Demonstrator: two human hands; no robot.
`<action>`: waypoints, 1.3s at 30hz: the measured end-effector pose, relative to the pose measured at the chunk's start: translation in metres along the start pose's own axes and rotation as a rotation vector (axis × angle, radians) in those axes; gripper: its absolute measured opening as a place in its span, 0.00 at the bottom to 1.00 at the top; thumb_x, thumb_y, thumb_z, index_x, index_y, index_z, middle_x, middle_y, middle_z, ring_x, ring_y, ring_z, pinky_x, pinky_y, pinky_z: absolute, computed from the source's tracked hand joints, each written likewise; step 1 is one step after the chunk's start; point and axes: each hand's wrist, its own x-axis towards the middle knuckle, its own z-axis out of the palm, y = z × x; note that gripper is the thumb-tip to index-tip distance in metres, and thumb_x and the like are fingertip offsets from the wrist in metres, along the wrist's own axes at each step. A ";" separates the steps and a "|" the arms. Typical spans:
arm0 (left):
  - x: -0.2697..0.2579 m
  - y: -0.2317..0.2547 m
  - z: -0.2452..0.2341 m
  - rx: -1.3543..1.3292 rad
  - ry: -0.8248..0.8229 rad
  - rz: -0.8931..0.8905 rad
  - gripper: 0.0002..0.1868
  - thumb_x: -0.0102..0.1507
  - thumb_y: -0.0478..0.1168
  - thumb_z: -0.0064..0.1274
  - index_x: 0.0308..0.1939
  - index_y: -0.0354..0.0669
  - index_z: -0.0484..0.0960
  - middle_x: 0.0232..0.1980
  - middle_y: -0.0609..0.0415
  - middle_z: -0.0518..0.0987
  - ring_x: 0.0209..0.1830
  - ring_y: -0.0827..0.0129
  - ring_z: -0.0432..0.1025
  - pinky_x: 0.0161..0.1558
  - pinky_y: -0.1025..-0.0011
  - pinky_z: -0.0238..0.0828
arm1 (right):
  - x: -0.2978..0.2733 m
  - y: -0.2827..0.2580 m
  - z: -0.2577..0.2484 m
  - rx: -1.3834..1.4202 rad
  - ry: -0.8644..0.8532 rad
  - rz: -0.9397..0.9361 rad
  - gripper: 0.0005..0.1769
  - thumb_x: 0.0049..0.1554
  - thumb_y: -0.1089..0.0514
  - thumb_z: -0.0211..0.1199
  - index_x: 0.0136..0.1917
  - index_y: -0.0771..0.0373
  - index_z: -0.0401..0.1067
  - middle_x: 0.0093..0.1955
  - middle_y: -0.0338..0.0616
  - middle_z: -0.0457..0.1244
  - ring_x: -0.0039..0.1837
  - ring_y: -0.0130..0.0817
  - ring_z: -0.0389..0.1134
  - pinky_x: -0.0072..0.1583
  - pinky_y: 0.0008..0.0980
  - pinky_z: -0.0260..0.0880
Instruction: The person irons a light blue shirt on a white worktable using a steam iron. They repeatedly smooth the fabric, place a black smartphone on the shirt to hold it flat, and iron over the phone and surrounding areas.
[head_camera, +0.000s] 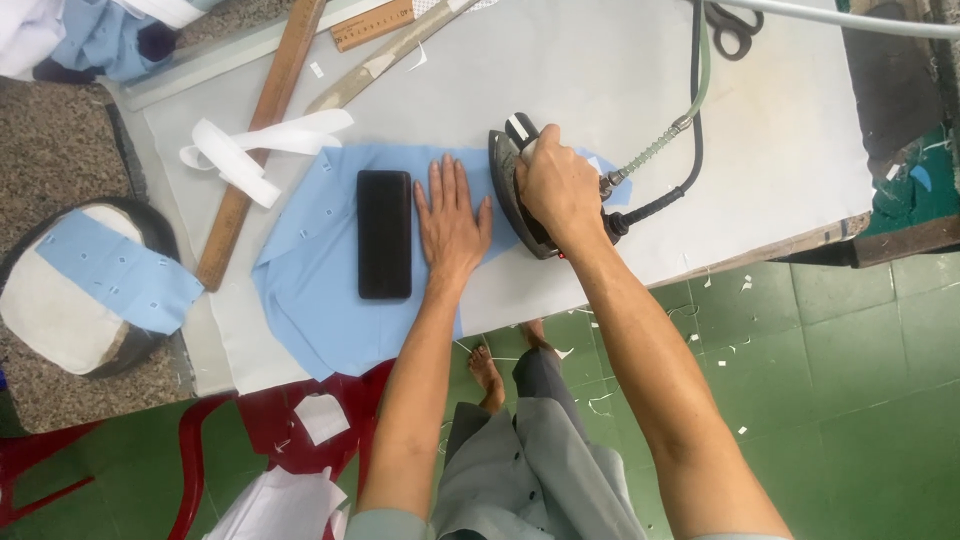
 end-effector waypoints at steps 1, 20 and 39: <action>0.000 0.000 0.001 0.001 0.002 -0.003 0.35 0.73 0.56 0.38 0.78 0.37 0.59 0.82 0.43 0.52 0.84 0.54 0.43 0.79 0.45 0.28 | -0.001 0.000 -0.001 0.000 0.000 -0.004 0.16 0.61 0.52 0.61 0.52 0.67 0.66 0.40 0.64 0.69 0.45 0.60 0.75 0.45 0.53 0.77; 0.001 -0.010 0.028 0.153 0.143 0.017 0.35 0.69 0.55 0.43 0.74 0.38 0.66 0.79 0.44 0.61 0.81 0.55 0.52 0.78 0.47 0.38 | 0.043 0.055 0.000 -0.121 -0.170 -0.569 0.18 0.62 0.44 0.56 0.52 0.60 0.59 0.38 0.58 0.68 0.44 0.59 0.75 0.47 0.55 0.77; -0.038 0.128 0.059 0.095 0.058 -0.151 0.41 0.68 0.62 0.41 0.78 0.41 0.59 0.82 0.46 0.54 0.83 0.56 0.45 0.79 0.45 0.31 | 0.080 0.188 -0.091 -0.398 -0.439 -0.976 0.20 0.60 0.44 0.60 0.53 0.61 0.64 0.40 0.57 0.69 0.43 0.52 0.76 0.45 0.47 0.78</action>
